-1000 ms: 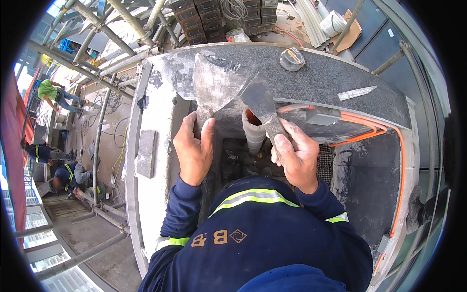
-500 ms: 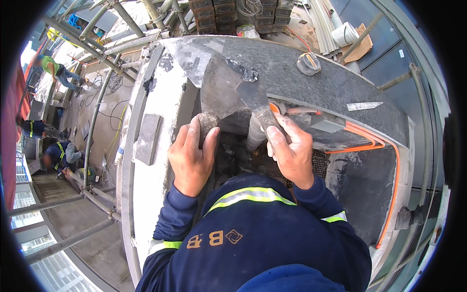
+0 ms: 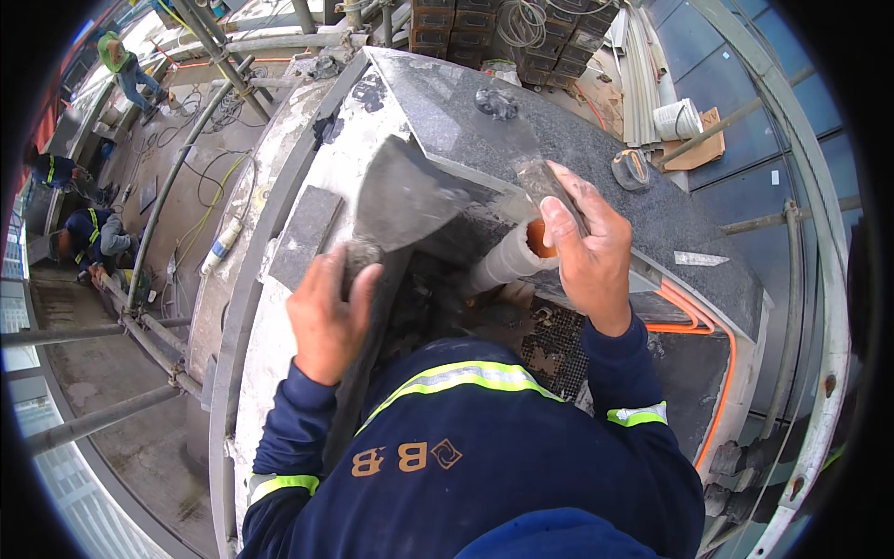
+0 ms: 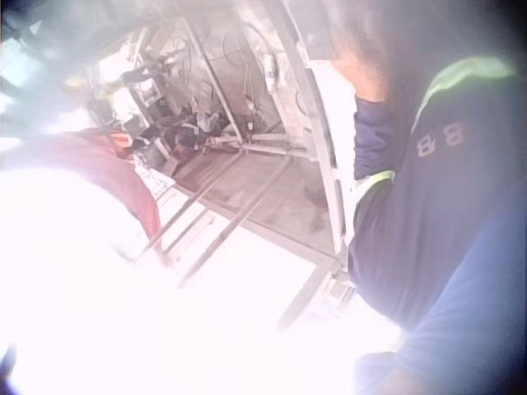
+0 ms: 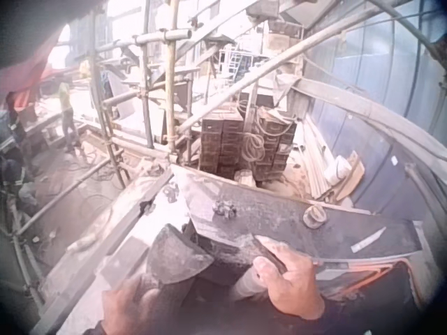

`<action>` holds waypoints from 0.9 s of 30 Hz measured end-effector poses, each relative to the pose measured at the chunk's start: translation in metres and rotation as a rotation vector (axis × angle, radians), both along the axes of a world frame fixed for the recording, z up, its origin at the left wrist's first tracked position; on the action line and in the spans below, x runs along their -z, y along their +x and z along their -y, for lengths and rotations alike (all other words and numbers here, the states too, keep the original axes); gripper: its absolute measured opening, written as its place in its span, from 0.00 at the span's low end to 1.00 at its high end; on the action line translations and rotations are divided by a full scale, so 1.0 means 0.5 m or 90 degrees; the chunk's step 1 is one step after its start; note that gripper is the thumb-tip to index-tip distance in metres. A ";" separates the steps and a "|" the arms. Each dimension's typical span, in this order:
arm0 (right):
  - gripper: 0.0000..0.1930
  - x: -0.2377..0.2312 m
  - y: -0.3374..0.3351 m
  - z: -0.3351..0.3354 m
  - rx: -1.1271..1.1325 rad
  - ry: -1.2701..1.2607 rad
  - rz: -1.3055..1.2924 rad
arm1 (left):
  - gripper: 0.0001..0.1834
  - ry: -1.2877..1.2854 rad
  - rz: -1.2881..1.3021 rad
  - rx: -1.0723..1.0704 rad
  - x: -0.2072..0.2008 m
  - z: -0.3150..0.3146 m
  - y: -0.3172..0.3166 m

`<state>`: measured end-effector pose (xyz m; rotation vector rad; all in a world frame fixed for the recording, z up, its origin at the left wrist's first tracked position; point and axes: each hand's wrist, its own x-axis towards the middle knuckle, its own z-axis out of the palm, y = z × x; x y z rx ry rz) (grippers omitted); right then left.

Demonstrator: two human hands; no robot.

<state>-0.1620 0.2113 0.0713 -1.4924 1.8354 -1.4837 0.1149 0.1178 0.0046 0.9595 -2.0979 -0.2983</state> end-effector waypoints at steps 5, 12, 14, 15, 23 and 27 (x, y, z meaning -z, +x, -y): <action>0.21 0.076 -0.058 0.179 -0.088 0.087 -0.135 | 0.18 0.178 -0.053 -0.284 -0.001 0.167 0.246; 0.25 0.142 0.037 0.376 -0.190 0.136 -0.226 | 0.22 0.242 0.074 -0.421 0.108 0.149 0.424; 0.24 0.162 0.064 0.409 -0.194 0.149 -0.239 | 0.22 0.291 0.063 -0.433 0.121 0.131 0.432; 0.24 0.171 0.078 0.422 -0.198 0.154 -0.246 | 0.21 0.271 0.064 -0.433 0.123 0.127 0.429; 0.24 0.214 0.114 0.436 -0.192 0.175 -0.274 | 0.20 0.151 0.180 -0.389 0.128 0.128 0.403; 0.25 0.225 0.116 0.438 -0.195 0.164 -0.265 | 0.20 0.173 0.165 -0.365 0.125 0.132 0.405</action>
